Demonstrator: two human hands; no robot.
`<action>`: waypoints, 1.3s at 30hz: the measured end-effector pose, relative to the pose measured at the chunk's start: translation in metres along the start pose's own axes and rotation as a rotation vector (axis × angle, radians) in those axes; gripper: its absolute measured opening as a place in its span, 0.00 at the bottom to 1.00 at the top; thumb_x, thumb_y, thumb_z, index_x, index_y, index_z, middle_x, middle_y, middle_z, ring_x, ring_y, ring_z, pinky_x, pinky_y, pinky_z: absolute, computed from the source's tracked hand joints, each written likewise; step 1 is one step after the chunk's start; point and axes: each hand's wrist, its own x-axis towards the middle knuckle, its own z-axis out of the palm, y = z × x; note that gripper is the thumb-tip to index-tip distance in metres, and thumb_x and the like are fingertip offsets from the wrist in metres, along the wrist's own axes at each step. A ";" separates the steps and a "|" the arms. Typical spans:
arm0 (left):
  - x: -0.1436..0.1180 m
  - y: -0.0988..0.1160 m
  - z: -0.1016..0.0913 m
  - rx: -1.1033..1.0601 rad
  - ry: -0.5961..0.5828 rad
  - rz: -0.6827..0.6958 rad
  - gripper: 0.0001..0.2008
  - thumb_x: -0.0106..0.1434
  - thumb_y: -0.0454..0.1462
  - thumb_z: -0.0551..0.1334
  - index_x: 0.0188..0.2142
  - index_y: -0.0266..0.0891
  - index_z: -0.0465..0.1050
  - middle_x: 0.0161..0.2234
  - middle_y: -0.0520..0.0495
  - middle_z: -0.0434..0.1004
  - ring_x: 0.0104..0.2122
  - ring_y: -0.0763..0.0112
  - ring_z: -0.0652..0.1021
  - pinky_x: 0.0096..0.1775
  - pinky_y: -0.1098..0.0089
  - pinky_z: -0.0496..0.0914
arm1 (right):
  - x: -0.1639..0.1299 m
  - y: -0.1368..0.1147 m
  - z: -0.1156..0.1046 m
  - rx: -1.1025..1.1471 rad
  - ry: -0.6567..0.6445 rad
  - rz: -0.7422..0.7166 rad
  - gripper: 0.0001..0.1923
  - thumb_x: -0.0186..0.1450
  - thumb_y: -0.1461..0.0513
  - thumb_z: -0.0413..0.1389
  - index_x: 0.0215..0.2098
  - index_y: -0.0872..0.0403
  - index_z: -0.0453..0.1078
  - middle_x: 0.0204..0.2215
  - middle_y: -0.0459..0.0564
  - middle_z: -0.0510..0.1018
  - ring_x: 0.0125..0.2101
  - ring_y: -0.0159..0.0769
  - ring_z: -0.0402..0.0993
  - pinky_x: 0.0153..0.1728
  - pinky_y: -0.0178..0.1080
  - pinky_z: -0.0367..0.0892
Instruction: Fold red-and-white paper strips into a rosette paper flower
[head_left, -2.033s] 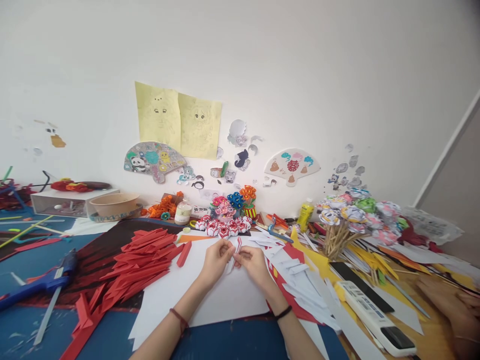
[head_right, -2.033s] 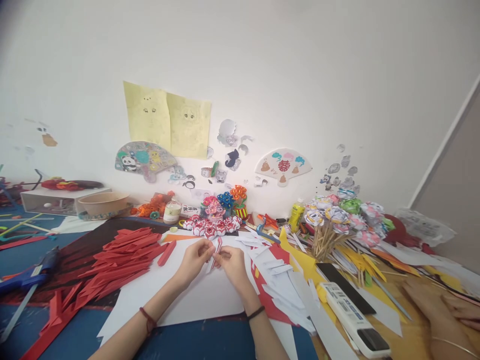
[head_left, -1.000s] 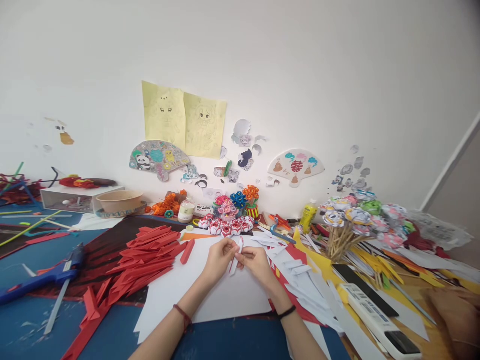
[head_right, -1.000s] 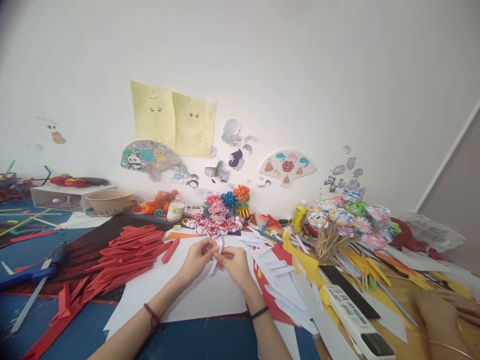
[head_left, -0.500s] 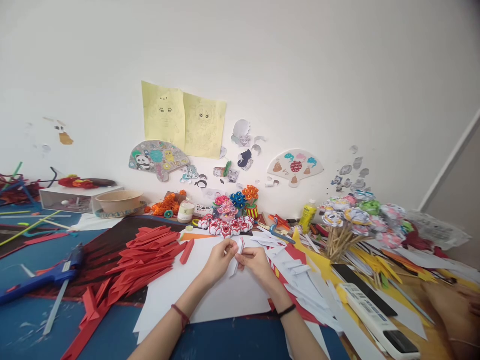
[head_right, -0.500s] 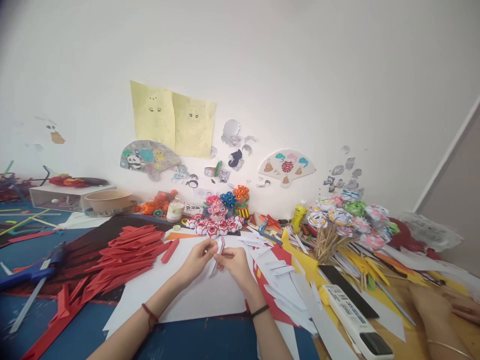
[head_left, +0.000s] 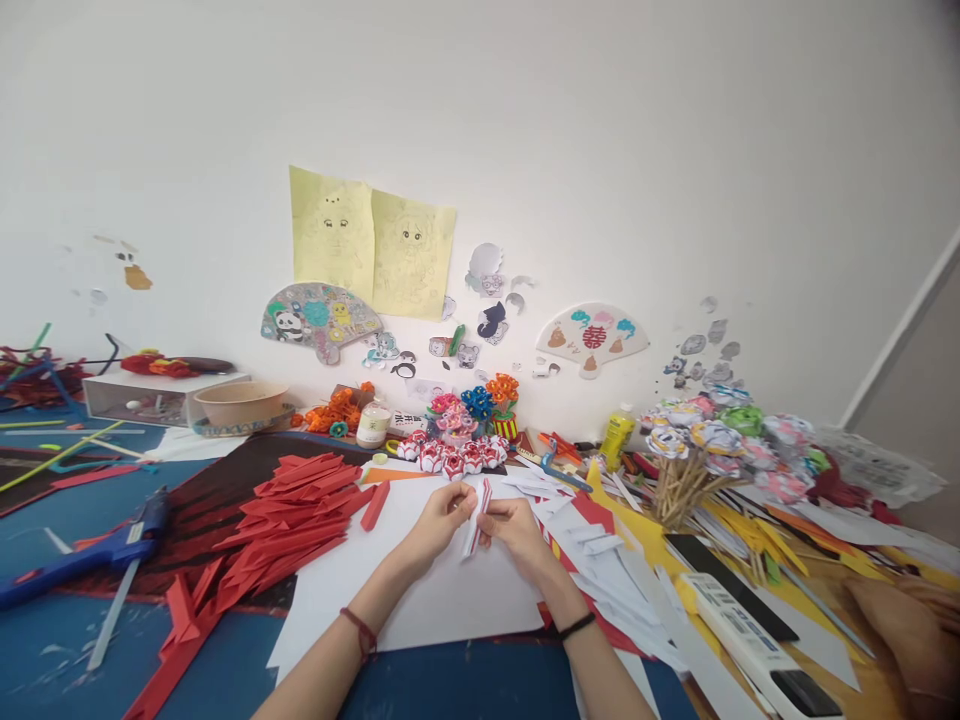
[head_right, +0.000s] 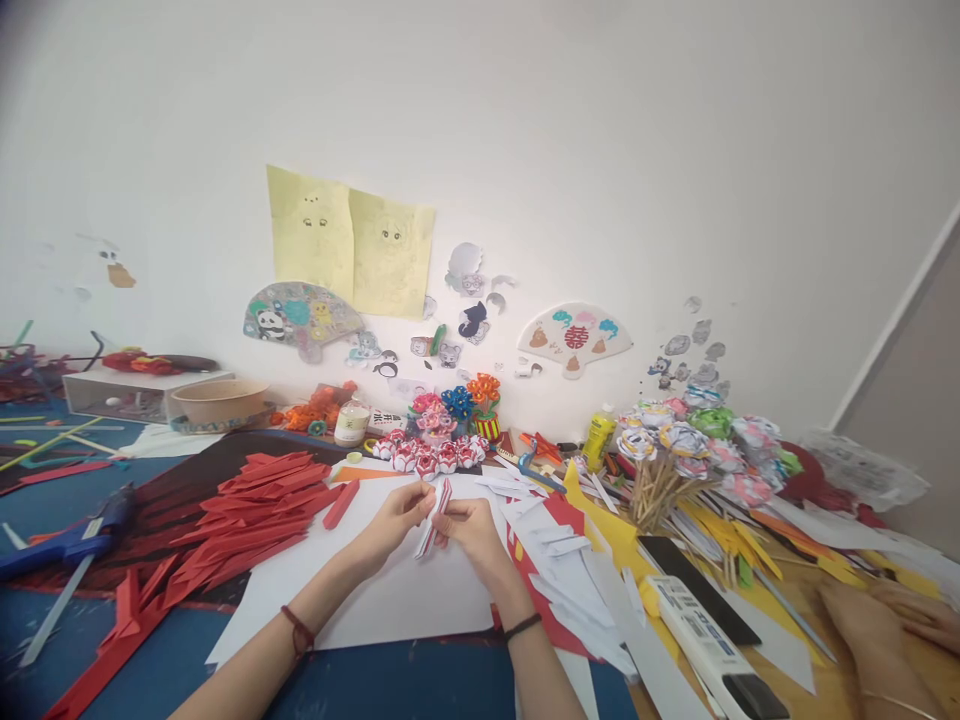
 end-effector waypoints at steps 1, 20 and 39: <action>0.000 0.000 0.000 0.002 -0.004 -0.002 0.23 0.63 0.55 0.54 0.30 0.38 0.67 0.18 0.50 0.74 0.20 0.67 0.76 0.26 0.69 0.67 | 0.000 0.000 -0.001 -0.002 -0.006 0.002 0.23 0.52 0.46 0.65 0.22 0.59 0.77 0.15 0.46 0.73 0.18 0.31 0.66 0.23 0.34 0.62; 0.006 -0.032 -0.007 0.231 0.226 0.045 0.12 0.62 0.44 0.58 0.35 0.37 0.70 0.29 0.49 0.74 0.26 0.71 0.72 0.30 0.72 0.66 | -0.001 -0.005 0.001 -0.070 -0.090 -0.013 0.25 0.59 0.44 0.57 0.27 0.58 0.75 0.19 0.47 0.74 0.22 0.34 0.71 0.29 0.36 0.66; 0.003 -0.021 -0.007 0.370 0.306 0.125 0.09 0.61 0.42 0.60 0.33 0.39 0.72 0.28 0.50 0.72 0.25 0.71 0.68 0.30 0.72 0.63 | 0.003 0.005 0.001 -0.420 0.169 -0.210 0.19 0.64 0.53 0.56 0.19 0.54 0.65 0.20 0.44 0.68 0.24 0.35 0.65 0.27 0.35 0.60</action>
